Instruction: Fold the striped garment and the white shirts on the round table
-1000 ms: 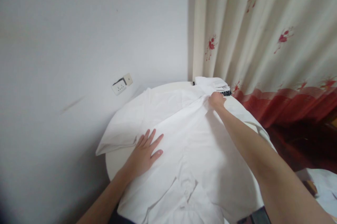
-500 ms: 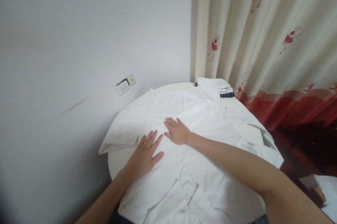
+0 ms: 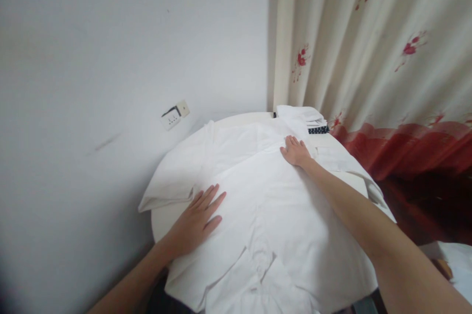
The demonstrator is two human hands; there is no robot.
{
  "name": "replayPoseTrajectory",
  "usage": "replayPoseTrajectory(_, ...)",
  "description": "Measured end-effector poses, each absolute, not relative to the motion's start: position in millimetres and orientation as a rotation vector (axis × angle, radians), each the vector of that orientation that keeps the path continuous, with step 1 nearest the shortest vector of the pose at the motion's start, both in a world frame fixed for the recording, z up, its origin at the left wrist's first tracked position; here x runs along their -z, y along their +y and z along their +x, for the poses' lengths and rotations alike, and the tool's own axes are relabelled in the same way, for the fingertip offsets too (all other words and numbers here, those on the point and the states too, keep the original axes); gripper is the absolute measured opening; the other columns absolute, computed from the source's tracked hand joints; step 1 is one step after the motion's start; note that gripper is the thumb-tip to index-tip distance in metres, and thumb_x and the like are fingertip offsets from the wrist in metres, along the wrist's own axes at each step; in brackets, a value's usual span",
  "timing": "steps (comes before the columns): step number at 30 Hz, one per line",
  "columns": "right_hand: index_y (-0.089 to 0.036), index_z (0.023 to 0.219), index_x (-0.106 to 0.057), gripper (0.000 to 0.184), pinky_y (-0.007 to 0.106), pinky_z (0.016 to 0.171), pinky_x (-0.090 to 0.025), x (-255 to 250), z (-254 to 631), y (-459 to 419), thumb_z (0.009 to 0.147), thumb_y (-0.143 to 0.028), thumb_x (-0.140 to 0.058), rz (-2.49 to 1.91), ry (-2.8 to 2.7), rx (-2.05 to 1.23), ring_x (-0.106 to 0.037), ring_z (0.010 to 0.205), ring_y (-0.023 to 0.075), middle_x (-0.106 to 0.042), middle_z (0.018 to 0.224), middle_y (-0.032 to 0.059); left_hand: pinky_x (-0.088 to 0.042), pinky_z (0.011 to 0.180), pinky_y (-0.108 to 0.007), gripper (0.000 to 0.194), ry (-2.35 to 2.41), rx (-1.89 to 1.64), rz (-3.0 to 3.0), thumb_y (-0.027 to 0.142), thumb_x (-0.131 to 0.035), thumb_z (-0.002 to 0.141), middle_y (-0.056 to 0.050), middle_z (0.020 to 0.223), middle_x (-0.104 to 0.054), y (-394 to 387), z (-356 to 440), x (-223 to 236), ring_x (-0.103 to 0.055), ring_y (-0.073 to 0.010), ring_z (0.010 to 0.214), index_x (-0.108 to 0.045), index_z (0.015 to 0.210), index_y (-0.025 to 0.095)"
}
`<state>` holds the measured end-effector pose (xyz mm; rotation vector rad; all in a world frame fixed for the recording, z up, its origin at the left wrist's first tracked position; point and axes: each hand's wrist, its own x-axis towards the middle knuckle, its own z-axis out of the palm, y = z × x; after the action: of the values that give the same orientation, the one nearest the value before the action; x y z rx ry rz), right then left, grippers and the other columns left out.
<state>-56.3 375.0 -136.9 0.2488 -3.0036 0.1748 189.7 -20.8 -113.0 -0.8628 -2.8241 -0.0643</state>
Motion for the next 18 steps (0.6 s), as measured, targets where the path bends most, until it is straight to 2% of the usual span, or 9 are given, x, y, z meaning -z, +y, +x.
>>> replayPoseTrajectory(4,-0.005,0.157,-0.027,0.069,0.051,0.121,-0.019,139,-57,373,0.102,-0.047,-0.026,0.253,-3.002,-0.170,-0.022,0.152,0.0296,-0.025,0.164,0.0193,-0.026,0.123,-0.052,0.060,-2.877,0.062,-0.974,0.035,-0.040,0.105,-0.009,0.167,-0.018,-36,213,105,-0.017,-0.0268,0.154,-0.022,0.161,0.024)
replayPoseTrajectory(8,-0.006,0.156,-0.028,0.069,0.051,0.121,-0.019,141,-58,374,0.101,-0.048,-0.027,0.247,-2.999,-0.173,-0.023,0.152,0.0299,-0.026,0.164,0.0194,-0.024,0.124,-0.052,0.071,-2.935,0.112,-1.060,0.043,-0.044,0.104,-0.007,0.168,-0.013,-48,240,95,-0.015,-0.0282,0.154,-0.009,0.163,0.027)
replayPoseTrajectory(14,-0.006,0.156,-0.029,0.070,0.052,0.121,-0.020,141,-57,373,0.100,-0.048,-0.027,0.243,-2.999,-0.207,-0.023,0.152,0.0307,-0.025,0.164,0.0192,-0.021,0.124,-0.054,0.084,-2.993,0.152,-1.058,0.058,-0.050,0.098,-0.007,0.167,-0.012,-59,267,85,-0.015,-0.0316,0.153,-0.005,0.163,0.030)
replayPoseTrajectory(18,-0.006,0.157,-0.029,0.070,0.055,0.120,-0.020,138,-53,370,0.100,-0.047,-0.027,0.201,-3.004,-0.228,-0.023,0.152,0.0316,-0.025,0.164,0.0192,-0.017,0.124,-0.055,0.082,-2.984,0.170,-1.090,0.062,-0.045,0.099,-0.007,0.166,-0.017,-61,264,81,-0.018,-0.0301,0.153,-0.003,0.162,0.032)
